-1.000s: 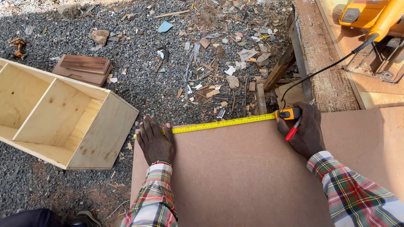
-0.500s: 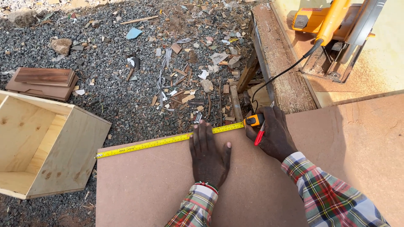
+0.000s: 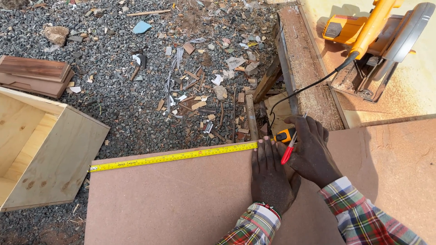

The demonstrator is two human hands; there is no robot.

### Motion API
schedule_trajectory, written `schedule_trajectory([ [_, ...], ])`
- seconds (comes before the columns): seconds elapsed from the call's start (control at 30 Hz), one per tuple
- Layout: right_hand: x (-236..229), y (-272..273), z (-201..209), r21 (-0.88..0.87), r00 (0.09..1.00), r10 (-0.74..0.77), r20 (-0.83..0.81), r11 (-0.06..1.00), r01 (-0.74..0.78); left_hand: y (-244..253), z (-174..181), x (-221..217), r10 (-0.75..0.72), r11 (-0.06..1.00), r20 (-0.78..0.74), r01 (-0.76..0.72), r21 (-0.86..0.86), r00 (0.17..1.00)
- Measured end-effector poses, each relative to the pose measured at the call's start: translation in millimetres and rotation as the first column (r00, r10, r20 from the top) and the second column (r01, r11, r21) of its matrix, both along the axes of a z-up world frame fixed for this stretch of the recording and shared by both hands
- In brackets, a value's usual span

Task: Measuring and marking a wooden board before securing a guide piece with a clamp.

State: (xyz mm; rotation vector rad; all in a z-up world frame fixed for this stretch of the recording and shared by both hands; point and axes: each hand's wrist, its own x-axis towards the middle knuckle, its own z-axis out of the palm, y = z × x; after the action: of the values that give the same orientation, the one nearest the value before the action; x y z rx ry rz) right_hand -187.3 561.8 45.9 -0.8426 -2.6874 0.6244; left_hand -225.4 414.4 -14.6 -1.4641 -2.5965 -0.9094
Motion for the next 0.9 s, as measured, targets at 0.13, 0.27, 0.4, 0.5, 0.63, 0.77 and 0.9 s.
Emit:
schedule_trajectory([
  [0.13,-45.0,-39.6,46.9,-0.222,0.957,0.211,-0.197,0.941,-0.253,-1.9,15.7,-5.6,-0.042,0.999,-0.01,0.043,0.017,0.999],
  [0.27,-79.3,-56.0,7.9,-0.388,0.891,0.264,-0.369,0.827,-0.406,-6.1,4.7,-1.4,-0.033,0.999,0.007,0.033,0.015,0.999],
  [0.4,-103.1,-43.7,-21.4,-0.509,0.952,0.238,-0.191,0.806,-0.303,-6.7,-2.6,0.2,-0.019,1.0,0.025,0.019,-0.001,1.0],
  [0.5,-108.0,-36.9,-27.2,-0.675,0.965,0.2,-0.172,0.69,-0.263,-6.2,-7.8,0.5,-0.012,1.0,0.042,0.012,-0.012,0.999],
  [0.63,-111.2,-26.8,-49.5,-0.757,0.956,0.186,-0.226,0.585,-0.292,-3.7,-10.2,6.2,-0.014,1.0,0.065,0.015,-0.01,0.998],
  [0.77,-117.5,-30.0,-42.8,-0.731,0.964,0.181,-0.195,0.628,-0.266,-8.1,-15.2,6.8,-0.004,1.0,0.071,0.005,-0.019,0.997],
  [0.9,-114.8,-28.7,-44.3,-0.732,0.968,0.19,-0.164,0.634,-0.249,-10.8,-19.9,8.5,0.002,1.0,0.081,0.0,-0.03,0.997],
])
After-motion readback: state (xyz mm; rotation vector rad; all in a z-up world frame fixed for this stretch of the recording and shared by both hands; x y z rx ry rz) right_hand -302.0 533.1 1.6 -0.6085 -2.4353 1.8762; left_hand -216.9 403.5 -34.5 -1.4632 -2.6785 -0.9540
